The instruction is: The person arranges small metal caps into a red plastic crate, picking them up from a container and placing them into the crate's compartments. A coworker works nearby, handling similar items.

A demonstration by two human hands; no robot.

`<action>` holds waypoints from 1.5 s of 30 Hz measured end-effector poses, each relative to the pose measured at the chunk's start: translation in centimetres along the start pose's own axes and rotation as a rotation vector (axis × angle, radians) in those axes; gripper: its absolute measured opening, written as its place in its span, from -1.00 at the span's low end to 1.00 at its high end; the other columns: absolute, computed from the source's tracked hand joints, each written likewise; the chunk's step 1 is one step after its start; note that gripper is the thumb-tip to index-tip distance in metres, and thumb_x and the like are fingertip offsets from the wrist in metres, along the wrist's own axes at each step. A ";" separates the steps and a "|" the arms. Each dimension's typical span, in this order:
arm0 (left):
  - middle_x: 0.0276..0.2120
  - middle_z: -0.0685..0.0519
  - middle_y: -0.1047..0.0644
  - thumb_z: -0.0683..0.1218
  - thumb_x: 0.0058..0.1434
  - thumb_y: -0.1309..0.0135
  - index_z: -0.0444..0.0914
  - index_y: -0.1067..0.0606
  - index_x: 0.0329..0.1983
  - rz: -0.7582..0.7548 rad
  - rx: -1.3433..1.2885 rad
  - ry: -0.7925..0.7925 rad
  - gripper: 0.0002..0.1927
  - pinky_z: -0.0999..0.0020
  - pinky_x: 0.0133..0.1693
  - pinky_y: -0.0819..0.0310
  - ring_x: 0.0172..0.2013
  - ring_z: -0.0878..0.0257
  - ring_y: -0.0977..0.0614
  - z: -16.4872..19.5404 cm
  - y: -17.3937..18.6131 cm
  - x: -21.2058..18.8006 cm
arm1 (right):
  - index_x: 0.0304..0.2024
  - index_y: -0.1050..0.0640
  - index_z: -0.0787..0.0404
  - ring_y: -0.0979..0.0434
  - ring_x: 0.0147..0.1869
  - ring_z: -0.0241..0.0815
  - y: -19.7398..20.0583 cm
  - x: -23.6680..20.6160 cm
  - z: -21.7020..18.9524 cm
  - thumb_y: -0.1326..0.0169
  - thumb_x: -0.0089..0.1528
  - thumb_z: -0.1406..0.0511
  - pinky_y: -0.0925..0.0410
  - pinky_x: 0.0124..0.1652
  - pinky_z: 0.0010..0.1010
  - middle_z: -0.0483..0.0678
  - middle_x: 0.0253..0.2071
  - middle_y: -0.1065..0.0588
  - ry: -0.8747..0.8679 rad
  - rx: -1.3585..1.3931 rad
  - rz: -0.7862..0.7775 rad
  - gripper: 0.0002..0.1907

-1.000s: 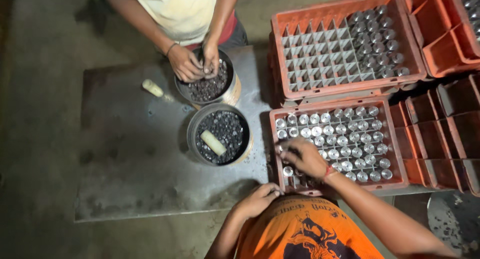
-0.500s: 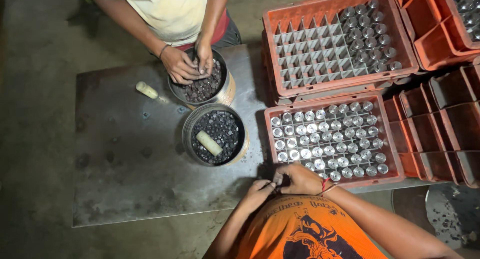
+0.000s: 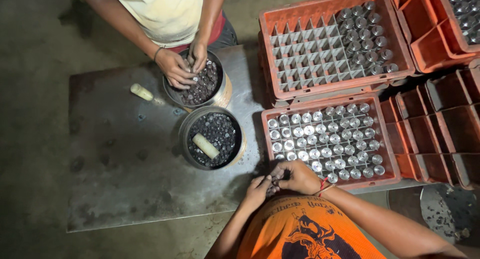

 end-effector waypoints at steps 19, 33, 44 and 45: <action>-0.06 -0.16 -0.56 0.13 0.36 -0.07 -0.45 -0.54 0.01 0.086 0.417 -0.042 -0.49 0.38 -0.01 -0.48 -0.08 0.22 -0.60 0.0 1.0 -1.4 | -0.18 -0.65 0.27 -0.60 -0.16 0.21 7.8 8.2 6.8 -0.22 0.23 0.34 -0.44 -0.15 -0.10 0.20 -0.20 -0.59 0.229 -0.608 0.778 -0.86; -0.48 0.15 -0.55 0.05 0.51 0.08 -0.33 -0.56 -0.25 -0.057 0.123 -0.005 -0.62 0.49 -0.40 -0.36 -0.48 0.40 -0.50 1.2 -0.5 0.1 | 0.09 -0.57 0.26 -0.59 -0.03 0.19 6.5 2.8 3.5 -0.17 0.25 0.15 -0.43 0.00 -0.12 0.24 -0.07 -0.56 0.016 -0.490 0.457 -0.56; -0.56 0.18 -0.47 0.14 0.52 0.08 -0.27 -0.51 -0.33 -0.059 0.197 -0.021 -0.55 0.53 -0.51 -0.28 -0.57 0.45 -0.43 1.2 -1.5 0.0 | -0.25 -0.72 0.23 -0.59 -0.40 -0.35 0.7 -1.0 0.9 -0.27 0.17 0.31 -0.46 -0.33 -0.42 -0.08 -0.42 -0.68 -0.082 0.193 0.006 -0.85; -0.54 0.17 -0.47 0.11 0.52 0.08 -0.27 -0.51 -0.33 -0.048 0.168 0.016 -0.57 0.51 -0.50 -0.29 -0.56 0.43 -0.45 1.1 -1.4 0.0 | -0.23 -0.72 0.22 -0.59 -0.40 -0.35 0.9 -0.9 1.3 -0.25 0.18 0.32 -0.47 -0.33 -0.42 -0.09 -0.41 -0.68 -0.116 0.257 -0.015 -0.86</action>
Point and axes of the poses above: each hand's wrist, its own x-axis towards the middle knuckle, its own y-axis out of the back of the hand, z = x × y, the point moved 1 cm from there along x, towards the middle knuckle
